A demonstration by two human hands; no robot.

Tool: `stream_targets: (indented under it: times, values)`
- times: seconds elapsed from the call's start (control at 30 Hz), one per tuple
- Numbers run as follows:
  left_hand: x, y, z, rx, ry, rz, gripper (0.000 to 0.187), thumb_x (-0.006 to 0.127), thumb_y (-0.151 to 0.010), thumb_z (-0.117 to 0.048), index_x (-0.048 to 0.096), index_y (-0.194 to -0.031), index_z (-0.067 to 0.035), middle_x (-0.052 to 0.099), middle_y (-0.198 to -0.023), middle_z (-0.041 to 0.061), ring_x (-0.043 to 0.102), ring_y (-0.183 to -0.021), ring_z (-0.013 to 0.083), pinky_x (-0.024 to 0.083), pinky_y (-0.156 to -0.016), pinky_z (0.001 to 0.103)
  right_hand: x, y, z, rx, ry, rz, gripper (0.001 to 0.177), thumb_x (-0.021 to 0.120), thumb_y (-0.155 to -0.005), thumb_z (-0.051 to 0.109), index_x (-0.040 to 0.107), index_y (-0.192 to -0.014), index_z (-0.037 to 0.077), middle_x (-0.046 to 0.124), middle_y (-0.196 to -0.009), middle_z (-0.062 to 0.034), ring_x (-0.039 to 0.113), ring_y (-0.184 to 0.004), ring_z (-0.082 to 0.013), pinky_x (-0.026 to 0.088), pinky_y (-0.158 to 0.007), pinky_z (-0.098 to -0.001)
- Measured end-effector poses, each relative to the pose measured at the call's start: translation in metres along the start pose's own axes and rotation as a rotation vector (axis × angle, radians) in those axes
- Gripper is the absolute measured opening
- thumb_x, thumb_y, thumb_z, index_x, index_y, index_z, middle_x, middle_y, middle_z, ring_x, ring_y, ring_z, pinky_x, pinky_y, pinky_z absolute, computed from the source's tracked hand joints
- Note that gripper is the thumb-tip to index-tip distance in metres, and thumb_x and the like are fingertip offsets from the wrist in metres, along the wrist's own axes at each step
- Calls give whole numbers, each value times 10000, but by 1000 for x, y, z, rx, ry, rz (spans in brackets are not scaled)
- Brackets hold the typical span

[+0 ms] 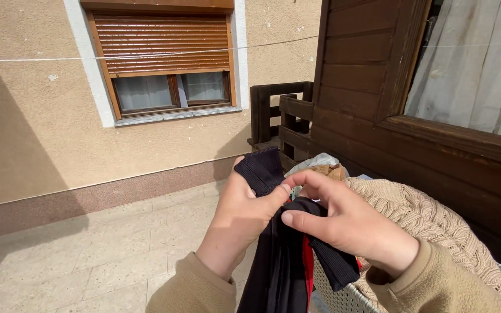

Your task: The person takes a pair of green shorts from a laundry basket and places them on a drying rack. They then pick up a pair of black pants with red stripes, unfold them, and hang them on a clothesline using clothespins. Finally, they take a pair of black underwear and place it on the drying rack.

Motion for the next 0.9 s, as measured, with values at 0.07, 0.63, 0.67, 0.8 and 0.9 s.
stream_targets:
  times: [0.07, 0.63, 0.67, 0.8, 0.9]
  values:
    - [10, 6, -2, -4, 55, 23, 397, 760, -783, -147, 587, -1140, -127, 738, -1016, 45, 696, -946, 135, 571, -845, 288, 4, 4, 4, 0, 42, -11, 478, 822, -802, 247, 653, -1239, 155, 696, -1152, 42, 629, -1083, -76, 477, -993, -248]
    - [2, 28, 4, -42, -569, 93, 515, 485, -911, -500, 610, -1398, -388, 659, -1374, -132, 642, -1229, 113, 469, -1039, 342, 16, 25, -13, 439, -675, -242, 308, 657, -928, 57, 778, -1177, -79, 827, -1031, -226, 719, -836, -294, 572, -763, -395]
    - [6, 30, 7, -79, -404, 133, 389, 533, -935, -414, 701, -1258, -277, 736, -1179, -98, 676, -1077, 78, 506, -943, 280, 17, 25, -16, 434, -689, -227, 286, 660, -944, 87, 781, -1132, -91, 804, -960, -225, 700, -778, -286, 558, -704, -387]
    - [13, 24, 27, 57, -54, 187, 217, 643, -954, -195, 808, -963, -54, 798, -866, -6, 687, -815, 66, 566, -741, 240, 18, 25, -28, 415, -664, -181, 353, 619, -1001, 195, 789, -1038, -112, 758, -831, -198, 654, -678, -247, 513, -601, -354]
    - [9, 31, 19, 77, -264, 112, 237, 659, -956, -229, 825, -829, -117, 656, -645, -80, 515, -594, 49, 433, -551, 256, 20, 28, -28, 458, -651, -185, 390, 594, -1009, 220, 786, -1044, -117, 775, -857, -217, 671, -711, -259, 522, -628, -364]
Point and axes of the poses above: each hand's wrist, its own y-axis away from the middle knuckle, its own x-axis out of the palm, z = x × y, the point moved 7 cm from there along -y, towards the middle knuckle
